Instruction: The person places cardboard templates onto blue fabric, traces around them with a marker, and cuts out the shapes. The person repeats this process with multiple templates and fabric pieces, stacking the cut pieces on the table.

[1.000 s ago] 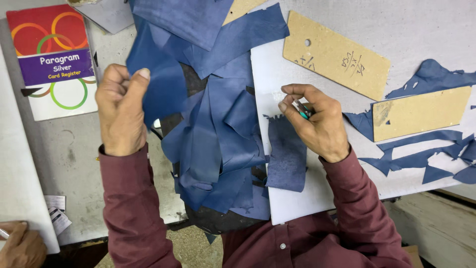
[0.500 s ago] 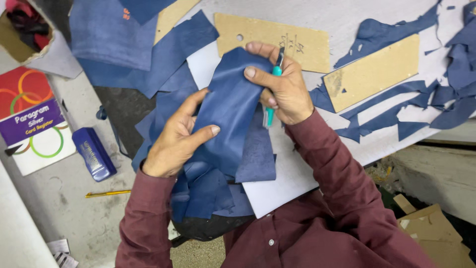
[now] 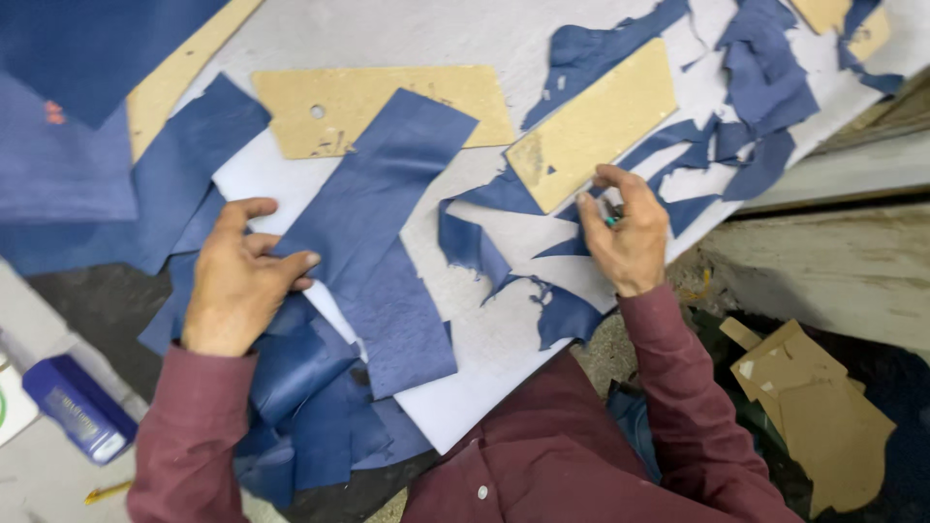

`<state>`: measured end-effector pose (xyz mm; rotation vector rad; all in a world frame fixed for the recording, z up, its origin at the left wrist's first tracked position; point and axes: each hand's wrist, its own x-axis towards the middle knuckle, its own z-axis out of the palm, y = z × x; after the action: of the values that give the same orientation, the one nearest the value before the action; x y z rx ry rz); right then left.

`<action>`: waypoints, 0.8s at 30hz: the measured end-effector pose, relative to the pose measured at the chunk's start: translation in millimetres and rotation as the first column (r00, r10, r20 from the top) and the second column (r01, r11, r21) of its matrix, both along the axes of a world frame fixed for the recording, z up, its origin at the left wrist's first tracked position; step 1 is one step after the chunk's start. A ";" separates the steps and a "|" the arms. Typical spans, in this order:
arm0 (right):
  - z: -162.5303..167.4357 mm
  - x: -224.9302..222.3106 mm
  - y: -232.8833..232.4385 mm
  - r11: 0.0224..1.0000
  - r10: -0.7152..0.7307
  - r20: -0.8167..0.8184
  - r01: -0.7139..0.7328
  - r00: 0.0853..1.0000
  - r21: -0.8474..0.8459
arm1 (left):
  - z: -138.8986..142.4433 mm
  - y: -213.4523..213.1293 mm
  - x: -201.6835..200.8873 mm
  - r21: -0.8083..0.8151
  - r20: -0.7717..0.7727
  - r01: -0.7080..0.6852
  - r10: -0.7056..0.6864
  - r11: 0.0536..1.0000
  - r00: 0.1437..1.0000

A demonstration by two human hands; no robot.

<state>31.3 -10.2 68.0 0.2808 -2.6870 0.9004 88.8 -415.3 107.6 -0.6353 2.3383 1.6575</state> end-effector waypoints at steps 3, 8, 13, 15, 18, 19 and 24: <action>-2.0 -14.0 2.1 0.976 0.092 -0.155 -0.058 0.984 0.210 | 4.9 1.6 -2.9 -0.018 -0.005 0.027 -0.027 0.999 1.000; -2.8 -55.0 14.3 0.956 0.083 0.091 -0.105 0.992 0.273 | 11.1 3.1 -10.5 -0.138 0.119 0.069 -0.053 0.988 0.992; 6.6 -100.2 67.0 0.936 0.134 0.113 -0.164 0.984 0.312 | 7.5 6.2 -6.6 -0.173 0.121 -0.008 0.029 0.985 0.992; 15.4 -123.8 86.0 0.876 0.288 0.175 -0.333 0.941 0.349 | 5.6 7.0 -1.8 -0.140 0.103 -0.093 0.108 0.986 0.989; 24.8 -153.9 103.3 0.735 0.513 0.282 -0.585 0.811 0.344 | 6.5 5.9 7.2 -0.105 0.106 -0.170 0.181 0.980 0.978; 27.3 -162.1 108.5 0.705 0.531 0.303 -0.611 0.792 0.361 | 7.9 5.1 10.4 -0.039 0.106 -0.243 0.246 0.969 0.964; 27.2 -188.4 123.7 0.657 0.596 0.320 -0.676 0.737 0.335 | 8.3 9.8 22.2 0.162 0.111 -0.537 0.525 0.828 0.844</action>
<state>-157.1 113.5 95.2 1.3937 -2.9664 0.4585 111.0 -405.5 115.9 -1.3738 2.0324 2.0045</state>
